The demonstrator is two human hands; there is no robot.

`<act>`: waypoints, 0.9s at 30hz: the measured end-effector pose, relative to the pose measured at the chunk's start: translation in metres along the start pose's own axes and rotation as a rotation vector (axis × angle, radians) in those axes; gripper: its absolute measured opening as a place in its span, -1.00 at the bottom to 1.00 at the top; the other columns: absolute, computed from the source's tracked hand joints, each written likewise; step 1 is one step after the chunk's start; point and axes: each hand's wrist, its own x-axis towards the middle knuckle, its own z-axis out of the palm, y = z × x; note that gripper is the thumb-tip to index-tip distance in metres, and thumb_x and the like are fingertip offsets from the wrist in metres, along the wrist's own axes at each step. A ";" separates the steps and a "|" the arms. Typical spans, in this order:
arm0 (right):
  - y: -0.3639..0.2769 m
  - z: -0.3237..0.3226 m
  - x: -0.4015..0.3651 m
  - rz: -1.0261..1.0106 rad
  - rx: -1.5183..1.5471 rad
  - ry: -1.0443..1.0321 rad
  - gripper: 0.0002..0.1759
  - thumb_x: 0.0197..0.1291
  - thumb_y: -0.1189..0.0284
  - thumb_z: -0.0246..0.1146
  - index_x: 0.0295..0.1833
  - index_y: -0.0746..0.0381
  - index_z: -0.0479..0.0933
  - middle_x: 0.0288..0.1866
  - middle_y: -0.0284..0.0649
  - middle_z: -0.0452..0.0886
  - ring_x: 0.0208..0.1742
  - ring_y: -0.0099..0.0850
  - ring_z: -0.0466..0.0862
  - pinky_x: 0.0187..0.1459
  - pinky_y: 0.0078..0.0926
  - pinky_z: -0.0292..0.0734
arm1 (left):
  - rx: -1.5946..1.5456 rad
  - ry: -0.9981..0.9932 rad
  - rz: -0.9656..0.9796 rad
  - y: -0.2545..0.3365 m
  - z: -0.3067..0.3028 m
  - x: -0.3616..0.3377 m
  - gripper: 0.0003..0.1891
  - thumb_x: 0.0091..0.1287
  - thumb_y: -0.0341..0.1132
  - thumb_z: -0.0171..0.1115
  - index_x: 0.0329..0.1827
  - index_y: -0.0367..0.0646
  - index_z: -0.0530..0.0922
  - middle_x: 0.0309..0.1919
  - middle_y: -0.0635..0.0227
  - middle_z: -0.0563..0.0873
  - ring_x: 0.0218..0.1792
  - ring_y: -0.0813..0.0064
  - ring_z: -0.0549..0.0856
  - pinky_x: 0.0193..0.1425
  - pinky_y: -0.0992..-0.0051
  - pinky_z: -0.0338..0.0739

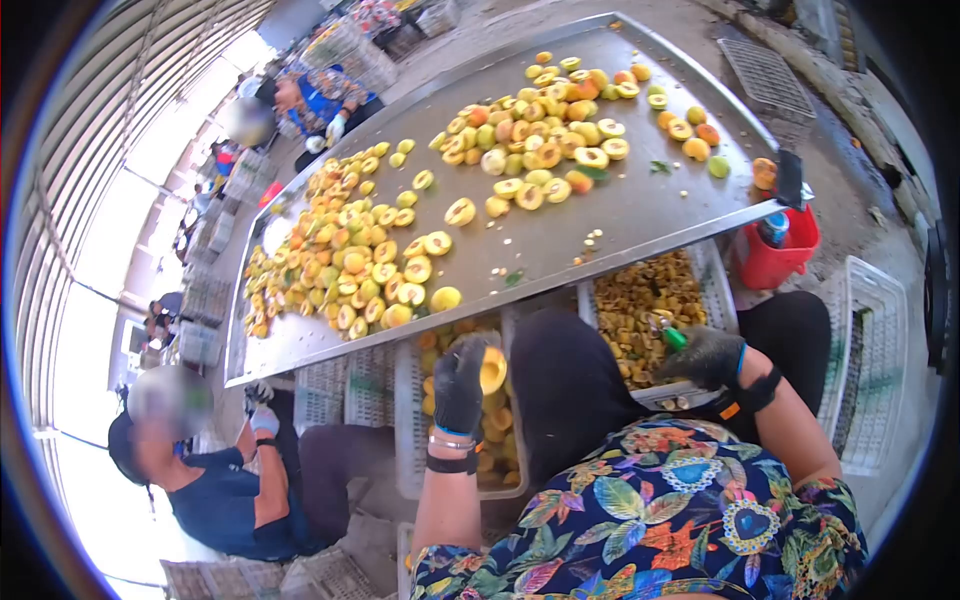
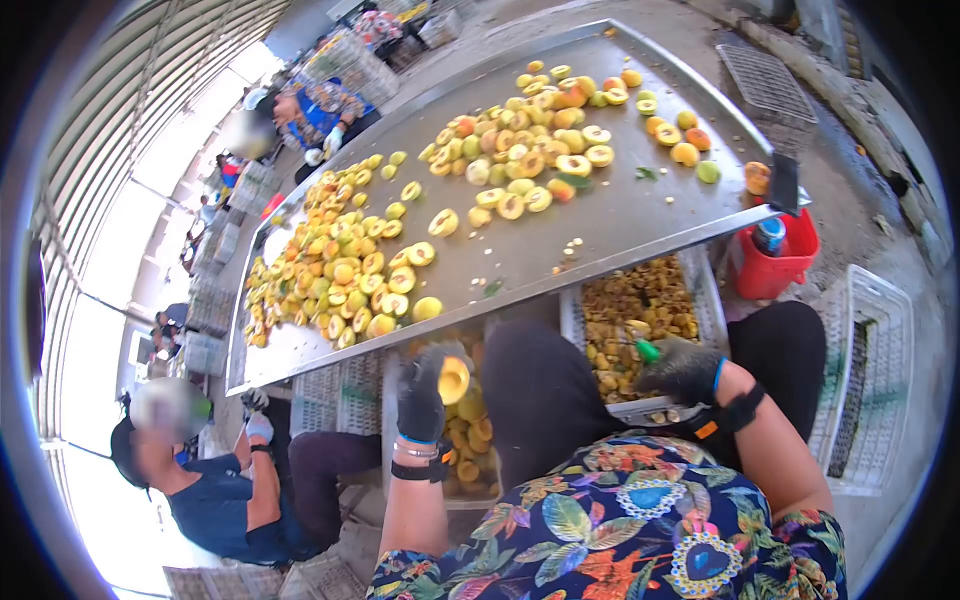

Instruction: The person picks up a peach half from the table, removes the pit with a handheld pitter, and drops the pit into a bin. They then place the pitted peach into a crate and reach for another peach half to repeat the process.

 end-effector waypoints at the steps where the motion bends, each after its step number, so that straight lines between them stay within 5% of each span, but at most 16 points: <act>1: -0.007 -0.006 0.000 0.121 -0.388 0.113 -0.65 0.04 0.24 0.45 -0.30 0.36 0.65 -0.44 0.00 0.68 -0.42 -0.20 0.70 -0.31 -0.27 0.57 | 0.455 -0.083 0.205 -0.038 -0.021 -0.011 -0.65 0.53 -0.13 0.11 0.07 -0.25 0.64 -0.06 0.02 0.76 -0.10 0.14 0.76 -0.04 0.29 0.67; 2: 0.021 -0.006 0.015 0.082 -0.504 0.205 -0.64 0.02 0.25 0.44 -0.33 0.38 0.63 -0.45 0.08 0.66 -0.37 -0.09 0.70 -0.28 -0.20 0.58 | 0.908 -0.177 0.405 -0.073 -0.038 -0.020 -0.62 0.52 -0.09 0.11 0.07 -0.24 0.65 -0.06 0.02 0.75 -0.08 0.10 0.75 -0.01 0.26 0.66; 3: 0.048 -0.003 0.029 0.041 -0.619 0.301 -0.63 0.01 0.25 0.44 -0.36 0.40 0.61 -0.47 0.15 0.63 -0.33 0.03 0.71 -0.26 -0.12 0.58 | 0.914 -0.153 0.140 -0.102 -0.047 -0.026 -0.60 0.48 -0.05 0.16 0.07 -0.25 0.64 -0.05 0.00 0.74 -0.01 -0.02 0.70 0.12 0.13 0.60; 5: 0.022 0.002 0.021 0.049 -0.467 0.285 -0.62 0.05 0.21 0.43 -0.27 0.36 0.64 -0.38 0.14 0.68 -0.27 0.07 0.72 -0.25 -0.09 0.57 | 0.975 0.087 0.258 -0.107 -0.062 0.002 -0.55 0.44 0.01 0.18 0.07 -0.24 0.64 -0.06 -0.04 0.73 0.03 -0.08 0.67 0.21 0.07 0.53; 7: 0.017 0.008 0.031 -0.024 -0.260 0.291 -0.60 0.07 0.19 0.46 -0.25 0.35 0.63 -0.38 0.10 0.69 -0.30 0.02 0.72 -0.25 -0.12 0.56 | 1.184 0.181 0.367 -0.138 -0.081 0.044 -0.72 0.38 -0.28 0.25 0.13 -0.06 0.62 -0.10 0.04 0.70 -0.06 -0.02 0.66 0.07 0.11 0.58; 9: 0.026 0.014 0.044 -0.065 -0.237 0.304 -0.59 0.07 0.19 0.48 -0.25 0.35 0.62 -0.40 0.06 0.68 -0.32 -0.03 0.72 -0.26 -0.14 0.56 | 1.028 0.156 0.026 -0.134 -0.078 0.090 -0.58 0.37 -0.08 0.27 0.18 -0.14 0.60 -0.02 0.00 0.71 0.05 -0.03 0.66 0.17 0.14 0.56; 12: 0.018 0.023 0.042 -0.114 -0.291 0.352 -0.61 0.07 0.22 0.51 -0.25 0.33 0.60 -0.42 -0.01 0.67 -0.33 -0.11 0.71 -0.24 -0.18 0.56 | 0.994 -0.168 -0.593 -0.112 -0.063 0.149 -0.28 0.19 0.17 0.35 0.27 -0.20 0.57 0.24 -0.06 0.64 0.28 0.04 0.62 0.35 0.18 0.48; 15: 0.002 0.025 0.036 -0.095 -0.305 0.372 -0.65 0.07 0.26 0.51 -0.25 0.31 0.60 -0.41 -0.06 0.69 -0.33 -0.16 0.72 -0.22 -0.23 0.57 | 1.013 -0.280 -0.702 -0.128 -0.047 0.169 -0.28 0.15 0.12 0.40 0.28 -0.18 0.57 0.26 0.02 0.65 0.26 0.06 0.63 0.35 0.21 0.50; 19: -0.028 0.020 0.026 0.018 -0.114 0.273 -0.71 0.10 0.29 0.50 -0.26 0.27 0.61 -0.45 -0.16 0.67 -0.40 -0.31 0.68 -0.30 -0.32 0.55 | 0.627 0.013 -0.388 -0.132 -0.043 0.158 -0.40 0.20 -0.07 0.39 0.26 -0.21 0.57 0.14 0.04 0.70 0.13 0.16 0.71 0.25 0.22 0.58; 21: -0.041 0.017 0.019 0.073 0.023 0.196 -0.75 0.12 0.30 0.49 -0.28 0.23 0.62 -0.48 -0.26 0.65 -0.46 -0.43 0.64 -0.38 -0.39 0.53 | -0.540 0.086 -0.486 -0.089 -0.036 0.138 -0.40 0.27 -0.12 0.32 0.35 -0.20 0.48 0.14 0.06 0.68 0.10 0.14 0.71 0.20 0.17 0.62; 23: -0.061 0.020 0.015 -0.018 -0.035 0.149 -0.72 0.12 0.30 0.51 -0.21 0.22 0.60 -0.49 -0.34 0.61 -0.53 -0.55 0.57 -0.49 -0.47 0.47 | -1.112 -0.149 -0.258 -0.060 -0.026 0.117 -0.38 0.34 -0.17 0.22 0.45 -0.20 0.37 0.19 0.06 0.64 0.14 0.09 0.69 0.20 0.12 0.63; 25: -0.107 0.027 0.002 -0.013 0.037 0.063 -0.68 0.12 0.30 0.52 -0.14 0.21 0.58 -0.47 -0.33 0.61 -0.49 -0.55 0.59 -0.44 -0.45 0.50 | -1.283 -0.125 -0.182 -0.001 0.000 0.090 -0.38 0.45 -0.17 0.11 0.50 -0.25 0.25 0.33 -0.02 0.52 0.22 0.03 0.64 0.21 0.14 0.65; 27: -0.124 0.036 -0.004 -0.185 0.013 0.030 -0.65 0.12 0.28 0.51 -0.09 0.21 0.57 -0.42 -0.28 0.62 -0.39 -0.46 0.65 -0.34 -0.36 0.55 | -1.137 -0.105 -0.143 0.031 0.021 0.068 -0.38 0.47 -0.13 0.10 0.51 -0.24 0.25 0.35 -0.03 0.51 0.26 0.03 0.61 0.29 0.10 0.59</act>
